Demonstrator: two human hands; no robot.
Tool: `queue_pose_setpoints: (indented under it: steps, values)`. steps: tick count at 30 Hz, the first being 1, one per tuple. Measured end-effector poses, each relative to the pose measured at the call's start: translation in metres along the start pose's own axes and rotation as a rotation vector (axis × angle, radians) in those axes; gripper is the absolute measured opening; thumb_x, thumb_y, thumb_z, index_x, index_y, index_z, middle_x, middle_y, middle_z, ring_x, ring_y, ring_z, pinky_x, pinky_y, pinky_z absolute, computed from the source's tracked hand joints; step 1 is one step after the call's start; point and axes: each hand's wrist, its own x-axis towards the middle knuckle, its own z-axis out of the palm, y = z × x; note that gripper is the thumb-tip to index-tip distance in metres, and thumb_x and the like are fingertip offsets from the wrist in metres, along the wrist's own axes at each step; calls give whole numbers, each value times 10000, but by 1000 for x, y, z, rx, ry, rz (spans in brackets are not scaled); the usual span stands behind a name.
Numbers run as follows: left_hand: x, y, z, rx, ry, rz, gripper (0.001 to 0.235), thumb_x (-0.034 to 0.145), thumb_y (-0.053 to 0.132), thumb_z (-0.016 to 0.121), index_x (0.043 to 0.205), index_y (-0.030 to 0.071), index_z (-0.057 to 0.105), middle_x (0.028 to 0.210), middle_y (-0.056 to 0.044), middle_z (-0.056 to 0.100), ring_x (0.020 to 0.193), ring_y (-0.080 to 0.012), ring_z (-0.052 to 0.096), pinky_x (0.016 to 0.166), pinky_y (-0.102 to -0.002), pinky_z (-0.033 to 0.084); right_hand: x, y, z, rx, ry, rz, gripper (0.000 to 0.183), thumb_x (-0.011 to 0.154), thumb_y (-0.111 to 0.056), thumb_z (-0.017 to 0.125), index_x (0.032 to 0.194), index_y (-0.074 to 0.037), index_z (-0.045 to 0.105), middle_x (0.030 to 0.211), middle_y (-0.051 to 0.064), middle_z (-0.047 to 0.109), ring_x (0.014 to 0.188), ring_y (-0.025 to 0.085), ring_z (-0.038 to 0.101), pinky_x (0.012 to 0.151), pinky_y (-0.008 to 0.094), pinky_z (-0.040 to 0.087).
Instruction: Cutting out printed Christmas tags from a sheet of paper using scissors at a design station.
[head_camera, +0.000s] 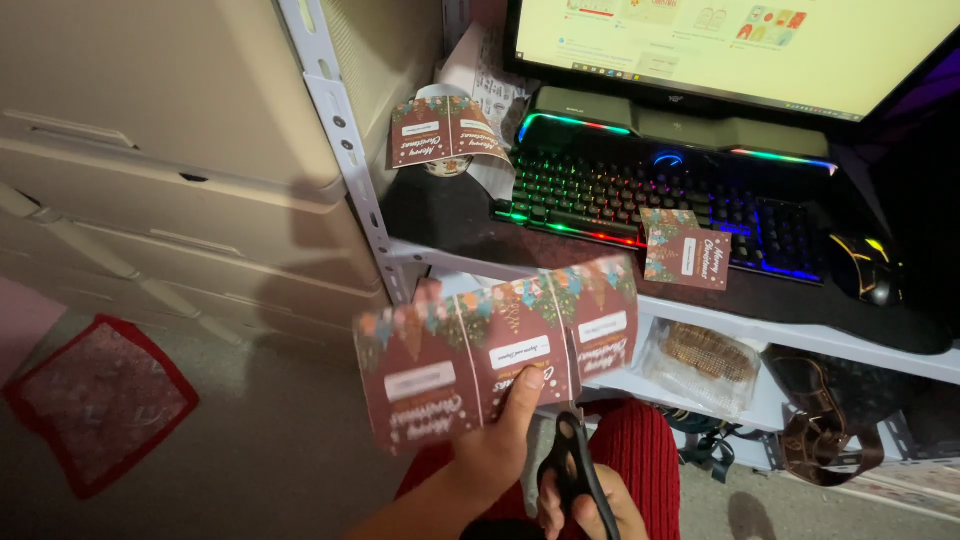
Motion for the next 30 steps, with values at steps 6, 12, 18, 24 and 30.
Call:
queue_pose_setpoints:
  steps: [6,12,18,24,30]
  values:
    - [4,10,-2,78,97,-22,647,864,264,812,1421,52,559,1465,-93,571,1384,-246,549,1233,-405,390,-3,3,-3,-16,43,53,656,898,-637,698,820,10,618,642,93,592,574,215,595,561,304,457]
    - [-1,7,-2,106,103,-16,585,852,278,831,1349,61,612,1429,-73,560,1345,-219,548,1197,-387,427,1,-7,7,2,42,48,681,880,-649,717,767,17,626,630,109,588,581,227,593,543,305,441]
    - [7,22,-6,-98,-72,-78,610,958,218,699,1504,50,484,1557,-88,490,1444,-232,492,1267,-404,330,-5,4,2,23,55,51,648,904,-617,690,799,19,624,663,96,585,599,222,583,558,308,466]
    - [6,22,-7,-120,-128,-133,624,984,233,654,1544,68,435,1559,-64,489,1438,-211,496,1248,-386,356,-4,0,4,33,75,100,661,861,-632,717,738,12,633,621,111,570,556,225,572,515,308,431]
    - [3,18,-9,71,-75,24,554,978,261,677,1482,73,542,1513,-58,552,1390,-196,543,1239,-376,384,-9,8,-4,9,83,81,595,911,-560,691,771,16,638,647,99,575,561,219,572,524,319,469]
